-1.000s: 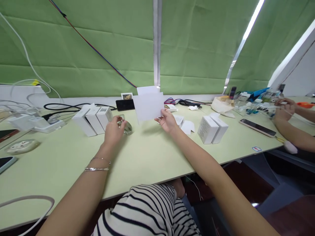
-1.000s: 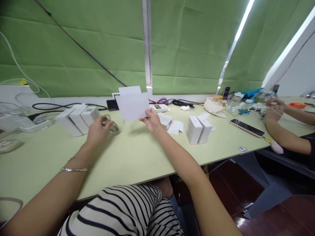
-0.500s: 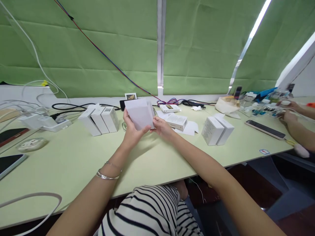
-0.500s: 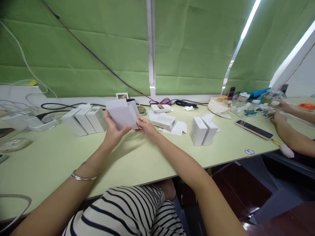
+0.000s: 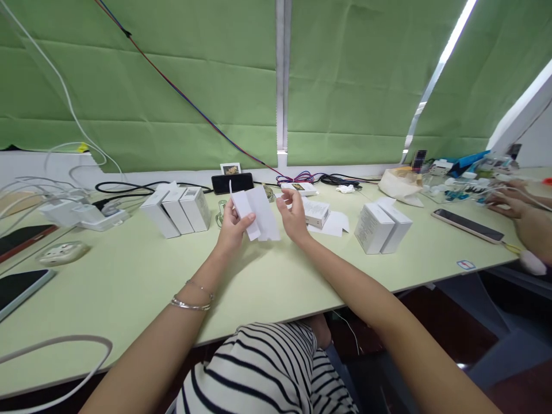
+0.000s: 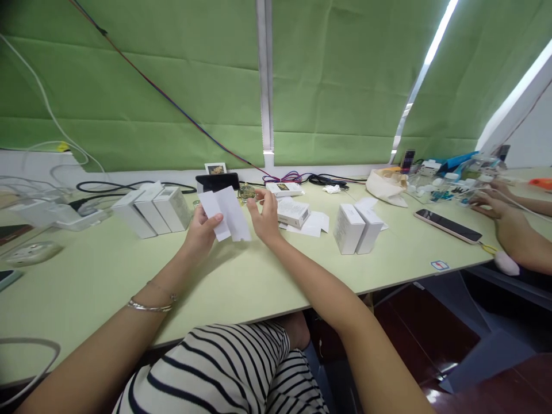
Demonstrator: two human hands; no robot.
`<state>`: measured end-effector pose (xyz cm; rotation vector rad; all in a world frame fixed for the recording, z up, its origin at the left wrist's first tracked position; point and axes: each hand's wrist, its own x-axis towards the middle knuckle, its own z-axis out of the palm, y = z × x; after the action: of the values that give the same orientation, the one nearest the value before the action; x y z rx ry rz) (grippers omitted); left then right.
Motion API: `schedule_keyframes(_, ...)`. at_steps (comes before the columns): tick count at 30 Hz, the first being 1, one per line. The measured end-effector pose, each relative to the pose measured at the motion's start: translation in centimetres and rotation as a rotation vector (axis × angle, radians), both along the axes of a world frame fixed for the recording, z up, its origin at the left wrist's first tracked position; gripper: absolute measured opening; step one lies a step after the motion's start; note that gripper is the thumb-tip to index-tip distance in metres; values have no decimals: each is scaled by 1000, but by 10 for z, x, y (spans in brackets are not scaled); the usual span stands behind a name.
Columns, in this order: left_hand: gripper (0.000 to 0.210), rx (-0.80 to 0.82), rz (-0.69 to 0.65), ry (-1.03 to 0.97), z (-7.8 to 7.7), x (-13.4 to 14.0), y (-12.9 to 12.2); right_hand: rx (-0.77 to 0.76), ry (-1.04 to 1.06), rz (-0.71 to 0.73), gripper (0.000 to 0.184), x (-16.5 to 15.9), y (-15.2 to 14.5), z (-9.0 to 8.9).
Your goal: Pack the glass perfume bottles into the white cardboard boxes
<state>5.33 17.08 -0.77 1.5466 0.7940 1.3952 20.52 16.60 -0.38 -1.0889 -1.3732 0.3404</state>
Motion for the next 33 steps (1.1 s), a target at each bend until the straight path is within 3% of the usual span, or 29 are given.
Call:
schedule_keyframes(4, 72, -13, -55, 57, -1, 1, -1, -255, 8, 534, 36, 2, 4, -3)
schedule_keyframes(7, 70, -24, -91, 53, -5, 2, -1, -331, 19, 743, 41, -5, 2, -10)
schedule_keyframes(15, 69, -140, -207, -135, -5, -3, 2, -345, 101, 853, 63, -5, 2, -14)
schedule_keyframes(20, 69, -158, -301, -160, -3, -6, -1, -344, 108, 884, 66, -5, 6, -16)
schedule_keyframes(25, 73, -122, -377, -89, -7, -5, 1, -280, 28, 778, 72, -1, 9, -17)
schedule_keyframes(27, 78, -56, -346, -70, -8, -5, 3, -239, -8, 732, 72, 3, 12, -17)
schedule_keyframes(31, 92, 86, -167, -89, -5, -8, 5, -239, -14, 777, 65, 9, 15, -16)
schedule_keyframes(33, 87, 84, -97, -44, -2, -10, 4, -233, -21, 778, 61, 9, 15, -16)
